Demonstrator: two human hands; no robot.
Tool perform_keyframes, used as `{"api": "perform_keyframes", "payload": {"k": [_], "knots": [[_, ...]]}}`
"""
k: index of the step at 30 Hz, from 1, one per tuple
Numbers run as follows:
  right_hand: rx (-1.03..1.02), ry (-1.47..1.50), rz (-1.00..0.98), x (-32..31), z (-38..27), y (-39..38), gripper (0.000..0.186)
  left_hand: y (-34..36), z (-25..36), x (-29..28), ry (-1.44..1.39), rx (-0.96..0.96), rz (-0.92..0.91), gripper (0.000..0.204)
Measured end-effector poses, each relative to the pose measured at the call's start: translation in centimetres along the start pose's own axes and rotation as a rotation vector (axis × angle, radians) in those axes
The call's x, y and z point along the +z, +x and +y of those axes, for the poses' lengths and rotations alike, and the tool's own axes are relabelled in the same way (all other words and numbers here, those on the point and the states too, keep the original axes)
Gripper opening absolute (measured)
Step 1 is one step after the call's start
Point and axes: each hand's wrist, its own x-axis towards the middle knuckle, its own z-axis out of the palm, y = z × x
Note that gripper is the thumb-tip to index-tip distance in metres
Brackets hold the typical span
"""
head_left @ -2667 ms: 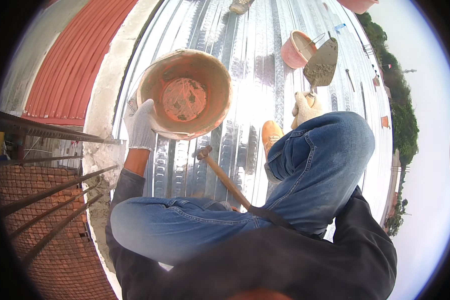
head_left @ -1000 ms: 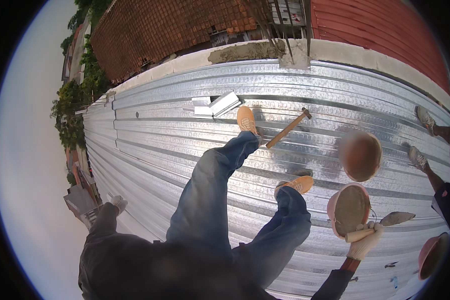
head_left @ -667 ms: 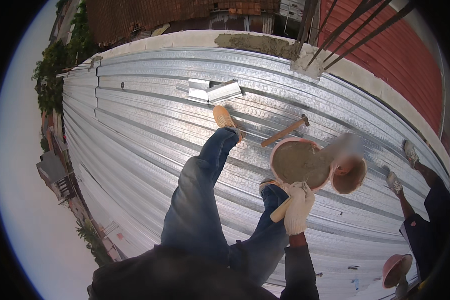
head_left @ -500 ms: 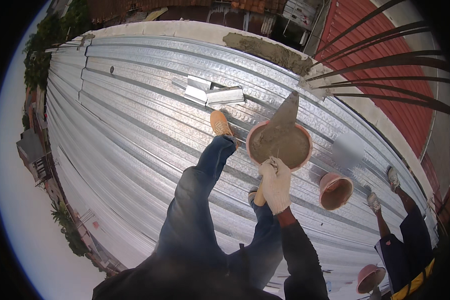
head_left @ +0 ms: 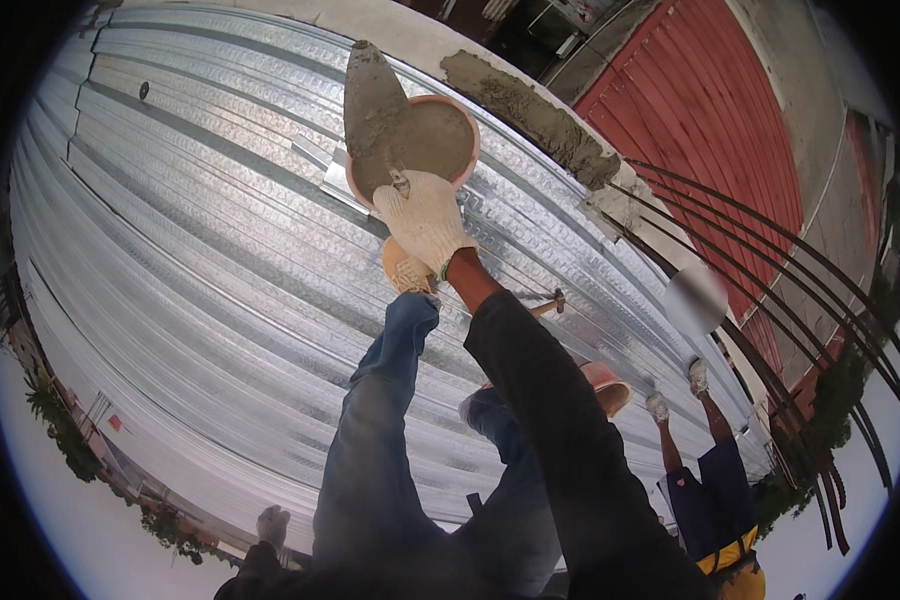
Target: The person hammers a metal sheet onto a corrugated roof, then scoops cement from a bucket and spreads it along the roof edge using a trowel. The person repeatedly applies and smooths the cement along the edge.
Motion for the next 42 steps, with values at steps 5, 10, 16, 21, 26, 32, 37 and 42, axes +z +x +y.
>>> {"api": "perform_keyframes", "payload": {"k": [5, 10, 16, 21, 26, 32, 37, 42], "knots": [[-0.086, -0.088, -0.030, 3.3, 1.3, 6.0, 0.046, 7.1, 23.8, 9.4, -0.460, 0.210, -0.010, 0.079], [-0.042, -0.082, -0.240, 4.8, 0.7, 8.9, 0.045, 7.0, 53.3, 17.6, -0.299, 0.747, 0.139, 0.098], [-0.205, 0.060, -0.592, 3.9, 4.5, 11.9, 0.035, 21.6, 64.8, 28.2, -1.132, 0.697, -0.102, 0.091], [-0.117, 0.274, -0.590, -3.4, 10.2, 16.6, 0.037, 22.6, 71.2, 26.2, -0.568, 0.949, 0.356, 0.087], [-0.294, -0.770, -0.387, -11.7, 5.7, 19.8, 0.037, 26.2, 70.8, 20.7, -0.910, 0.699, 0.182, 0.073], [-0.503, -1.483, -0.386, -8.7, 7.4, 19.9, 0.030, 30.4, 74.7, 16.7, -0.570, 0.990, -0.060, 0.054], [-0.725, -1.664, -0.571, -3.9, 10.6, 19.4, 0.024, 31.1, 77.6, 17.4, -0.557, 1.146, 0.057, 0.065], [-0.597, -1.808, -0.461, -4.2, 6.6, 13.6, 0.027, 32.2, 77.2, 18.6, -0.813, 1.107, -0.108, 0.067]]}}
